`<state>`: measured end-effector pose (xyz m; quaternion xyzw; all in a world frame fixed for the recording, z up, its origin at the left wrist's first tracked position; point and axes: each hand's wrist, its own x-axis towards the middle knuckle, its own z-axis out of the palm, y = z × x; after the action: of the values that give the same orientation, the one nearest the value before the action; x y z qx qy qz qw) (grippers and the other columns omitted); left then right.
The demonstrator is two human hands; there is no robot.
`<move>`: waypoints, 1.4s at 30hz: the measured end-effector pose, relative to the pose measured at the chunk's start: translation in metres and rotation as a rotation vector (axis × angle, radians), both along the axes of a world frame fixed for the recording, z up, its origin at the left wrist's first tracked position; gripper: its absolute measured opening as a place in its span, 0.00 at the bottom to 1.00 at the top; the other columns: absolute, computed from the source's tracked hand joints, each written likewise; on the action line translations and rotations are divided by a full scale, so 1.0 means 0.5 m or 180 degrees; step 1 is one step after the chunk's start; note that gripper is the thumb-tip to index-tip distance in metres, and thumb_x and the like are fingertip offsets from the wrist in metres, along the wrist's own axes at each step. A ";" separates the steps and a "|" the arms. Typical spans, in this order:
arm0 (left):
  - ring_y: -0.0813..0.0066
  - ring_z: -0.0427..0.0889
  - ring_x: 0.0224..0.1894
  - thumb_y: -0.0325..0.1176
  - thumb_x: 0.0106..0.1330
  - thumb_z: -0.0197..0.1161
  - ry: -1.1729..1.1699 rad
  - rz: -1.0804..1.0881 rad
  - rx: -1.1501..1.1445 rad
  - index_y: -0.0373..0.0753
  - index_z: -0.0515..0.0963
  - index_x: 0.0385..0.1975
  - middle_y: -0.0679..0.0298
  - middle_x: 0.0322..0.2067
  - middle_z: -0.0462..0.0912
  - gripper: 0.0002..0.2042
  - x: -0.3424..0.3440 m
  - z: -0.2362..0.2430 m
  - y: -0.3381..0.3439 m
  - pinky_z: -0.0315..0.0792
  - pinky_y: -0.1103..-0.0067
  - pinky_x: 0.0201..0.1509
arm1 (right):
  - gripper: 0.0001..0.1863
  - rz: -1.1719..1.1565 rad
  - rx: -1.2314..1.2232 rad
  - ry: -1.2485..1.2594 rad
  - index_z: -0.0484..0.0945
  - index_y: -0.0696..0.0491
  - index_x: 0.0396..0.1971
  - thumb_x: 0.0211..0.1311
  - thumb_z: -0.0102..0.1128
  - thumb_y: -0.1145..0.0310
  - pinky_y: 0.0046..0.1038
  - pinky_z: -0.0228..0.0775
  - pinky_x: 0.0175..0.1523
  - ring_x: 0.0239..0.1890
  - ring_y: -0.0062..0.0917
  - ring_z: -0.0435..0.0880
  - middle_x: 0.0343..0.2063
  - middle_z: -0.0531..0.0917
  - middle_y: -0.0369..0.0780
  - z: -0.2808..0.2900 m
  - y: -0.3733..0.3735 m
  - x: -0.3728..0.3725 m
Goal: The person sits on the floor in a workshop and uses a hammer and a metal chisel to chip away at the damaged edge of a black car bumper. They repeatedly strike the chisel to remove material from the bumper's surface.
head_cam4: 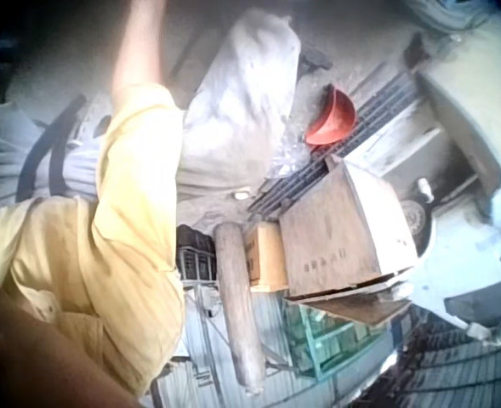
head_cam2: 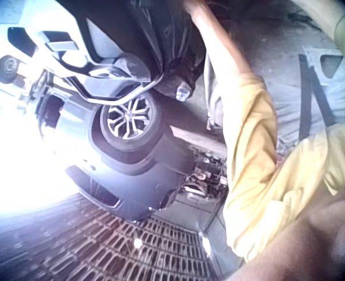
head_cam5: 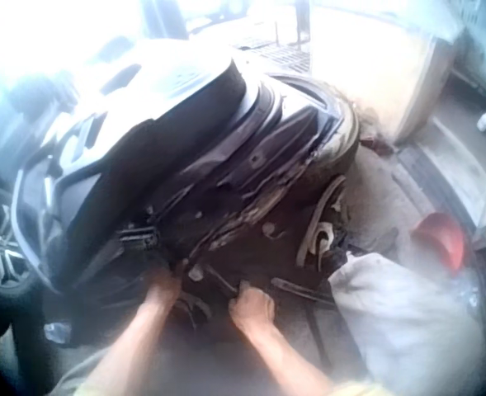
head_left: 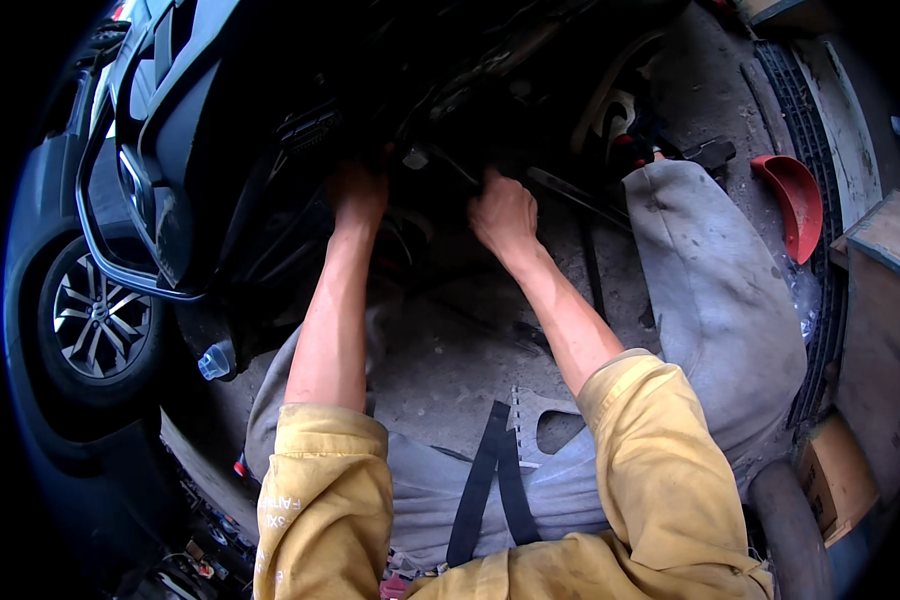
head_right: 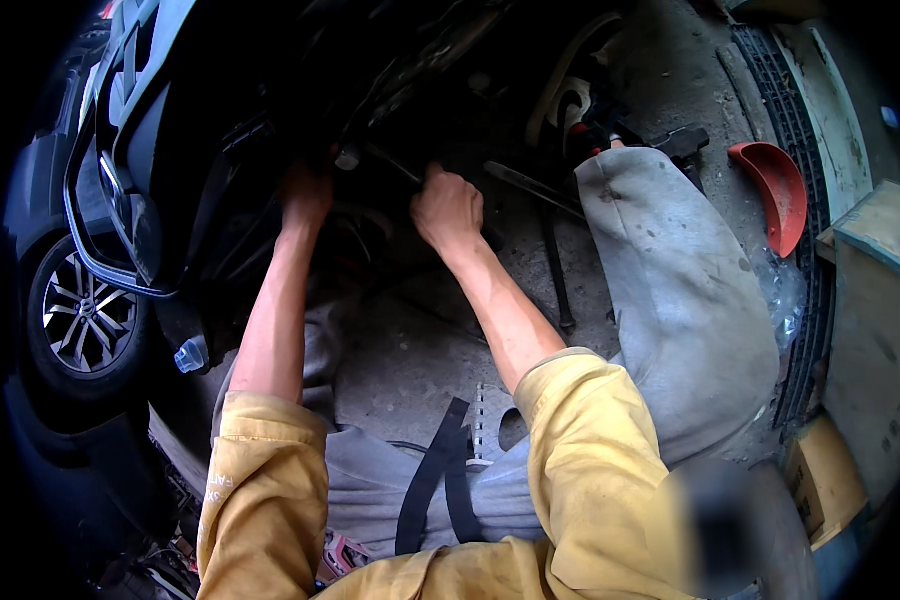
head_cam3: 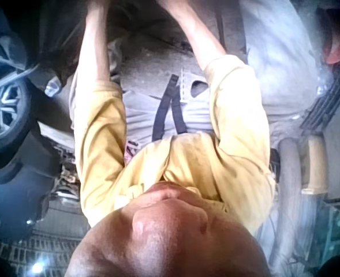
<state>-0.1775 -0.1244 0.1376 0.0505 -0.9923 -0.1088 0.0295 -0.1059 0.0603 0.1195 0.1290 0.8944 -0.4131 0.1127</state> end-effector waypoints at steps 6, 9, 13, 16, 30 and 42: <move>0.44 0.77 0.47 0.48 0.65 0.54 -0.0438 0.0072 -0.0253 0.36 0.73 0.46 0.44 0.43 0.78 0.21 0.002 0.019 0.003 0.71 0.58 0.50 | 0.09 -0.0041 0.0134 -0.0231 0.77 0.60 0.31 0.50 0.53 0.73 0.42 0.73 0.46 0.37 0.49 0.82 0.29 0.82 0.54 0.050 -0.014 0.000; 0.45 0.77 0.47 0.45 0.64 0.53 -0.0995 0.0009 -0.0585 0.35 0.71 0.50 0.44 0.46 0.77 0.21 0.003 0.023 0.003 0.71 0.59 0.52 | 0.09 -0.0097 0.0083 -0.0231 0.78 0.60 0.31 0.50 0.53 0.73 0.41 0.74 0.46 0.38 0.48 0.82 0.30 0.82 0.54 0.063 -0.016 0.005; 0.48 0.79 0.45 0.51 0.66 0.50 -0.0726 -0.0385 -0.1024 0.31 0.76 0.43 0.43 0.40 0.79 0.25 -0.003 0.013 -0.004 0.72 0.62 0.51 | 0.09 -0.0096 0.0044 -0.0409 0.79 0.59 0.32 0.51 0.53 0.74 0.40 0.74 0.47 0.39 0.48 0.82 0.31 0.82 0.54 0.076 -0.012 0.007; 0.49 0.79 0.46 0.54 0.66 0.51 -0.0053 -0.0251 -0.0595 0.30 0.76 0.43 0.42 0.41 0.79 0.27 -0.003 0.006 -0.008 0.72 0.64 0.51 | 0.10 -0.0056 -0.0037 -0.0263 0.78 0.60 0.33 0.51 0.53 0.73 0.41 0.73 0.48 0.41 0.47 0.81 0.32 0.82 0.55 0.077 -0.002 0.008; 0.52 0.79 0.46 0.32 0.64 0.58 0.0396 -0.0297 0.1711 0.29 0.74 0.45 0.44 0.40 0.79 0.14 0.135 0.026 0.082 0.70 0.69 0.50 | 0.10 -0.0162 -0.1650 0.0996 0.75 0.61 0.31 0.48 0.54 0.71 0.40 0.70 0.40 0.36 0.49 0.78 0.28 0.79 0.52 -0.078 0.026 0.018; 0.76 0.76 0.37 0.32 0.60 0.51 -0.2709 0.0392 0.4211 0.31 0.69 0.52 0.60 0.39 0.76 0.20 0.289 0.090 0.079 0.72 0.80 0.40 | 0.08 -0.1788 -0.3790 0.0081 0.76 0.59 0.25 0.54 0.48 0.72 0.22 0.66 0.22 0.15 0.19 0.74 0.13 0.75 0.36 0.030 -0.036 0.069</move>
<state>-0.0330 -0.0849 0.1824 0.1497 -0.6431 -0.6460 -0.3830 -0.0715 0.0422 0.1345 0.2683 0.4466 -0.8525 0.0422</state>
